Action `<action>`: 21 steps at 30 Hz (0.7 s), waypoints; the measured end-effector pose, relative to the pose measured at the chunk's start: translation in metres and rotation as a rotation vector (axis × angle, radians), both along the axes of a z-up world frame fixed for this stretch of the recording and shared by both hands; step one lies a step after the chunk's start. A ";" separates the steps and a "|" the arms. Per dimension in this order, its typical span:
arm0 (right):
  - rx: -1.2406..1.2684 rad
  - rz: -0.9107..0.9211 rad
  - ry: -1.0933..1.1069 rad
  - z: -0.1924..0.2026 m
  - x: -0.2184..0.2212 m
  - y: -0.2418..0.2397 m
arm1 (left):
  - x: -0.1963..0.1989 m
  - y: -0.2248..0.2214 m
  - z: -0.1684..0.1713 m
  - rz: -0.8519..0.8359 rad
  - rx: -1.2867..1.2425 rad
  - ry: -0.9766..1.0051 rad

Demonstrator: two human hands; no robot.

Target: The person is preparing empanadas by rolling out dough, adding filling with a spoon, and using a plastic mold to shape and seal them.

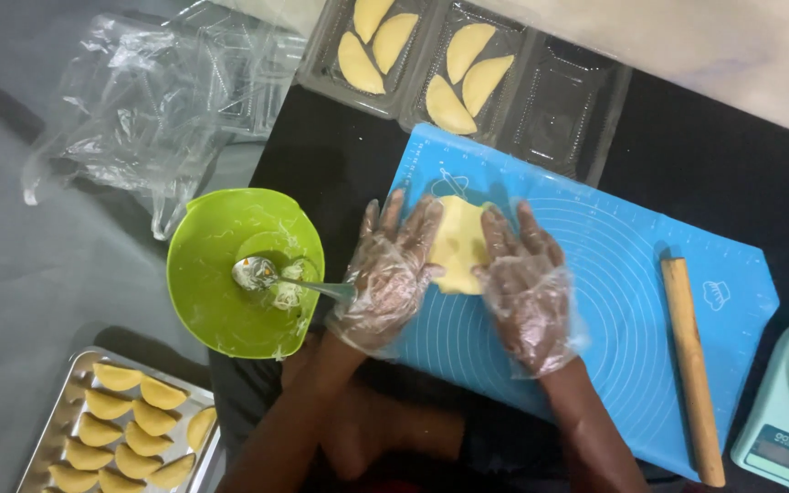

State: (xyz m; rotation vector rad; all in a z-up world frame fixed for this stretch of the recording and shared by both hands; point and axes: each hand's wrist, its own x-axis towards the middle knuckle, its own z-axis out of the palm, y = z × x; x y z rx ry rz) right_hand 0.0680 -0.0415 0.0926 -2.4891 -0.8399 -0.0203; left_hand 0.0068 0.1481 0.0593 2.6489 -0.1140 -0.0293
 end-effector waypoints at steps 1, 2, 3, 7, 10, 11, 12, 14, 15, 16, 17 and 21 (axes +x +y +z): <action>-0.333 -0.008 0.016 0.000 -0.002 0.003 | 0.002 0.001 0.002 -0.031 0.068 0.080; -0.666 -0.019 0.032 0.001 -0.005 0.005 | 0.003 0.001 0.005 -0.061 0.136 0.159; -0.666 -0.020 0.027 0.002 -0.003 0.007 | 0.004 0.001 0.008 -0.060 0.136 0.155; -0.531 -0.143 0.084 -0.002 0.000 0.006 | 0.004 0.002 0.012 -0.028 0.162 0.227; -0.498 -0.170 0.085 -0.006 0.000 -0.003 | 0.005 0.003 0.006 -0.011 0.161 0.224; -0.458 -0.174 0.105 -0.006 0.000 -0.006 | 0.005 0.003 0.003 0.007 0.154 0.203; -0.457 -0.174 0.103 -0.009 0.000 -0.007 | 0.004 0.003 0.002 0.008 0.154 0.200; -0.543 -0.152 0.026 -0.016 0.000 -0.008 | 0.003 0.002 -0.002 -0.001 0.184 0.181; -0.542 -0.154 0.022 -0.020 0.003 -0.010 | 0.002 0.002 -0.001 -0.002 0.185 0.177; -0.561 -0.155 -0.017 -0.024 0.006 -0.012 | 0.002 0.002 -0.001 -0.005 0.190 0.170; -0.580 -0.155 -0.055 -0.028 0.008 -0.014 | 0.001 0.003 -0.001 -0.007 0.195 0.164; -0.450 -0.118 -0.090 -0.027 0.014 -0.013 | -0.002 0.002 0.014 0.004 0.160 0.139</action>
